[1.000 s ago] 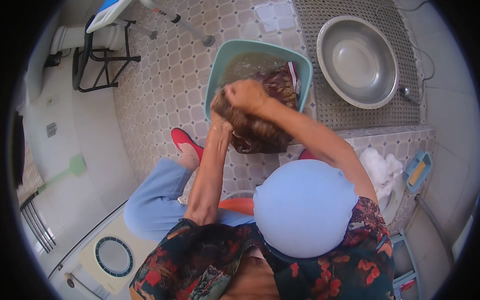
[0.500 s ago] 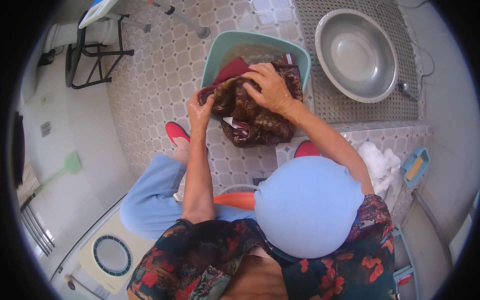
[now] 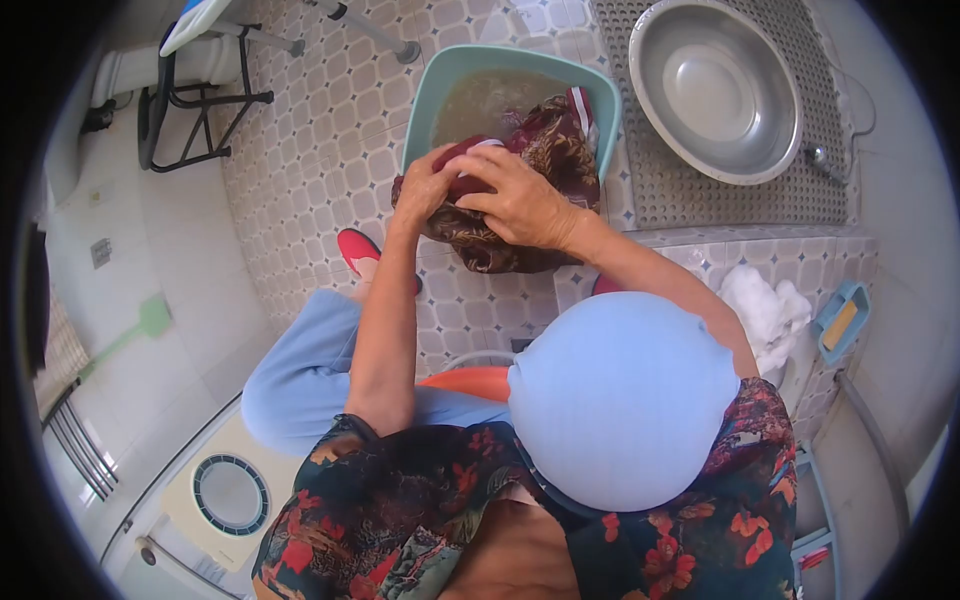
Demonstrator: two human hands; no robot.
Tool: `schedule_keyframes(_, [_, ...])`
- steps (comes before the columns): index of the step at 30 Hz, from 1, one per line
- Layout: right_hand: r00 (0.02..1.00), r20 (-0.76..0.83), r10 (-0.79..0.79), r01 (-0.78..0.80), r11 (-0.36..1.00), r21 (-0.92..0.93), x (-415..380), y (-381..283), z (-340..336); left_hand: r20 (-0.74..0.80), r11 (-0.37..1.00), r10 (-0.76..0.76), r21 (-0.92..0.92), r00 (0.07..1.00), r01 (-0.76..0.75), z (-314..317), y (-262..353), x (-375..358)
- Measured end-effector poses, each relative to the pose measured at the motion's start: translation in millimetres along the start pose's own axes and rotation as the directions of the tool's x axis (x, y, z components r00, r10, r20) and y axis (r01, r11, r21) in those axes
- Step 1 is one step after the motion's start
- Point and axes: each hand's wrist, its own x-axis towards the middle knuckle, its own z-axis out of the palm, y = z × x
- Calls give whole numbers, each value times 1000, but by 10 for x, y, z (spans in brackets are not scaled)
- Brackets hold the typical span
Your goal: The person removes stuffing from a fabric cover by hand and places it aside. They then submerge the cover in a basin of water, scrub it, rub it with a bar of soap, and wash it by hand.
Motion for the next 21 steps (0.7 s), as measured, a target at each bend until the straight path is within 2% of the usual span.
schedule_keyframes(1, [1000,-25,15,-16,1000,-8,14,-3,-47,39,997,-17,-72,999,20,12,-10,13])
schedule_keyframes(2, [1000,-15,15,-15,1000,-5,16,-13,-98,42,998,-13,-68,999,16,24,-20,26])
schedule_keyframes(4, [1000,-6,10,-10,1000,-19,-64,-14,-112,-173,863,-239,-488,955,127,32,-8,-9])
schedule_keyframes(5, [1000,9,0,0,1000,-30,-95,-31,-109,-172,865,-238,-485,956,128,14,-8,-31])
schedule_keyframes(7, [999,-46,-21,18,998,-61,-140,-102,-90,-176,705,-208,-709,962,23,-60,18,-51])
schedule_keyframes(8, [999,-30,-21,20,999,-37,-187,-116,-49,-179,707,-205,-707,962,19,-82,31,-53])
schedule_keyframes(9, [1000,-13,-18,18,1000,-11,-200,-160,-43,-245,696,-192,-717,950,-45,-104,81,-64])
schedule_keyframes(11, [996,-78,-34,32,999,-26,-187,-226,-8,-369,673,-164,-720,915,-170,-160,179,-79])
schedule_keyframes(12, [996,-84,-36,36,999,0,-184,-250,4,-357,701,-99,-687,929,-189,-257,245,-106])
schedule_keyframes(13, [995,-89,-39,42,999,26,-159,-281,0,-352,703,-95,-686,931,-187,-332,308,-118])
schedule_keyframes(15, [992,-115,-53,57,998,32,-68,-327,-38,-453,738,-30,-611,891,-286,-481,469,-114])
schedule_keyframes(16, [990,-113,-79,84,996,41,-15,-356,-55,-454,739,-19,-606,891,-293,-573,581,-119])
schedule_keyframes(18, [985,-105,-138,145,988,58,103,-417,-99,-521,665,104,-597,847,-449,-744,813,-152])
schedule_keyframes(21, [966,-115,-230,237,971,43,281,-482,-66,-580,614,182,-564,794,-553,-949,1130,-184])
